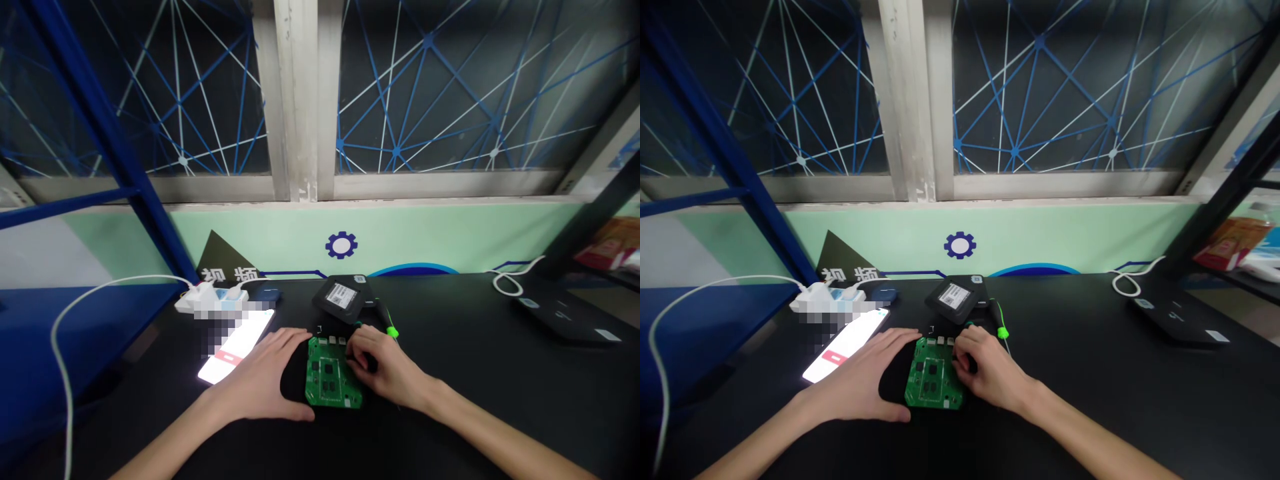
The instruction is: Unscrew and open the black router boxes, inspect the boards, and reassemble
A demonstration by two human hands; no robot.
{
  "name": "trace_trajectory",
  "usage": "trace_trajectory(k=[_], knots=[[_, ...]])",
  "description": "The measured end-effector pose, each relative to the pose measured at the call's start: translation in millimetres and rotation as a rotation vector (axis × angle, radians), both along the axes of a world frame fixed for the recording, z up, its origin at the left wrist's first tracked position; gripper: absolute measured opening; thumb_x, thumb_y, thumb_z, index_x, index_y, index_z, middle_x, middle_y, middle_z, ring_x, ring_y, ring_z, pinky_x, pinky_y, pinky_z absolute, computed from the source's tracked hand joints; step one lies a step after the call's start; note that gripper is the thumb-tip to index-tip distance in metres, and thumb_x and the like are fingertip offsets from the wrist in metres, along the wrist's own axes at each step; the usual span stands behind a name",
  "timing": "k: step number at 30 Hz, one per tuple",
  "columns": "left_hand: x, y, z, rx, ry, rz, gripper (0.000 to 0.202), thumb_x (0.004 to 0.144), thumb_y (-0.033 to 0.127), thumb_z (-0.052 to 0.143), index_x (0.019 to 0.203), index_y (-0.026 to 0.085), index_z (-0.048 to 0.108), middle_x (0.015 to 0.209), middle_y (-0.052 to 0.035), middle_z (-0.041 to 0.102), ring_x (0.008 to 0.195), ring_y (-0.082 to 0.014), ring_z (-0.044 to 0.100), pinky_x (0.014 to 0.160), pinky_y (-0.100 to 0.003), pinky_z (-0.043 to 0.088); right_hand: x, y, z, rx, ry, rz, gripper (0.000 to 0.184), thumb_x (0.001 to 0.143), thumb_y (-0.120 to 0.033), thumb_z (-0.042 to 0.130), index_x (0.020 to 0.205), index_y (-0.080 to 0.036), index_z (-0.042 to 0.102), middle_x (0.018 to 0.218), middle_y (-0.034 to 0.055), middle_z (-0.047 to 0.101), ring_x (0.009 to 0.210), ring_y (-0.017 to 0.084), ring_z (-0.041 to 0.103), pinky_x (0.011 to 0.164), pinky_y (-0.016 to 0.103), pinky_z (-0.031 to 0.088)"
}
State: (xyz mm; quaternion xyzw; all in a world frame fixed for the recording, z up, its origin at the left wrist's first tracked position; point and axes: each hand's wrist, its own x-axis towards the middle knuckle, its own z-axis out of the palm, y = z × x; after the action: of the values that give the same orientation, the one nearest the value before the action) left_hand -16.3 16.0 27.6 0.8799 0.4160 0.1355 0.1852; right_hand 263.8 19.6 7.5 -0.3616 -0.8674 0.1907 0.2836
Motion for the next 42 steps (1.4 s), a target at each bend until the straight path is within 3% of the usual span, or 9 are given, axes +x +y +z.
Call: trace_trajectory(k=[7,12,22,27,32,38,42], knots=[[1,1,-0.9,0.014,-0.028,-0.014,0.101,0.055,0.051,0.090,0.143,0.029,0.045,0.145,-0.0083,0.049,0.131,-0.0376,0.047,0.109,-0.051,0.040,0,-1,6.0,0.004,-0.065,-0.012,0.029,0.073,0.000,0.059,0.069,-0.021,0.040,0.081,0.0023,0.059,0.080,0.020,0.054,0.073,0.032,0.042],[2,1,0.0,0.008,-0.006,-0.002,0.101,0.057,0.052,0.089,0.144,0.029,0.043,0.147,-0.0091,0.048,0.132,-0.0378,0.045,0.109,-0.052,0.040,-2,-2,10.2,0.019,-0.074,-0.008,0.027,0.077,-0.001,0.060,0.070,-0.021,0.044,0.081,0.0028,0.060,0.081,0.020,0.055,0.073,0.032,0.044],[1,0,-3.3,0.027,-0.020,-0.027,0.103,0.059,0.052,0.089,0.147,0.030,0.040,0.147,-0.0086,0.048,0.133,-0.0381,0.045,0.111,-0.053,0.036,6,-3,13.4,0.126,0.036,-0.064,0.011,0.088,-0.016,0.063,0.095,-0.023,0.057,0.095,0.0069,0.065,0.089,0.024,0.058,0.078,0.039,0.048],[0,-1,-3.7,0.020,-0.013,-0.021,0.103,0.061,0.060,0.085,0.148,0.030,0.039,0.149,-0.0091,0.046,0.134,-0.0394,0.044,0.111,-0.053,0.036,10,7,21.9,0.258,0.107,-0.163,0.025,0.088,-0.020,0.065,0.111,-0.025,0.058,0.118,0.0108,0.063,0.109,0.029,0.058,0.094,0.048,0.048],[1,-3,0.3,0.005,-0.011,-0.014,0.098,0.064,0.061,0.082,0.148,0.032,0.040,0.149,-0.0086,0.046,0.133,-0.0388,0.045,0.108,-0.053,0.039,7,27,30.9,0.278,-0.018,-0.277,0.053,0.081,-0.035,0.073,0.129,-0.025,0.053,0.134,0.0141,0.057,0.122,0.035,0.052,0.100,0.057,0.046],[0,-3,2.0,-0.020,0.006,0.019,0.098,0.064,0.064,0.081,0.148,0.032,0.041,0.150,-0.0091,0.045,0.133,-0.0400,0.045,0.105,-0.054,0.042,-6,59,31.8,0.257,-0.173,-0.334,0.075,0.074,-0.053,0.076,0.135,-0.018,0.052,0.131,0.0173,0.060,0.120,0.037,0.053,0.101,0.055,0.045],[-1,-2,1.5,-0.028,0.022,0.010,0.101,0.065,0.065,0.081,0.149,0.030,0.039,0.151,-0.0103,0.044,0.135,-0.0399,0.044,0.107,-0.055,0.040,-12,72,34.3,0.189,-0.262,-0.381,0.078,0.071,-0.054,0.078,0.134,-0.015,0.054,0.122,0.0192,0.065,0.112,0.038,0.057,0.095,0.053,0.046]])
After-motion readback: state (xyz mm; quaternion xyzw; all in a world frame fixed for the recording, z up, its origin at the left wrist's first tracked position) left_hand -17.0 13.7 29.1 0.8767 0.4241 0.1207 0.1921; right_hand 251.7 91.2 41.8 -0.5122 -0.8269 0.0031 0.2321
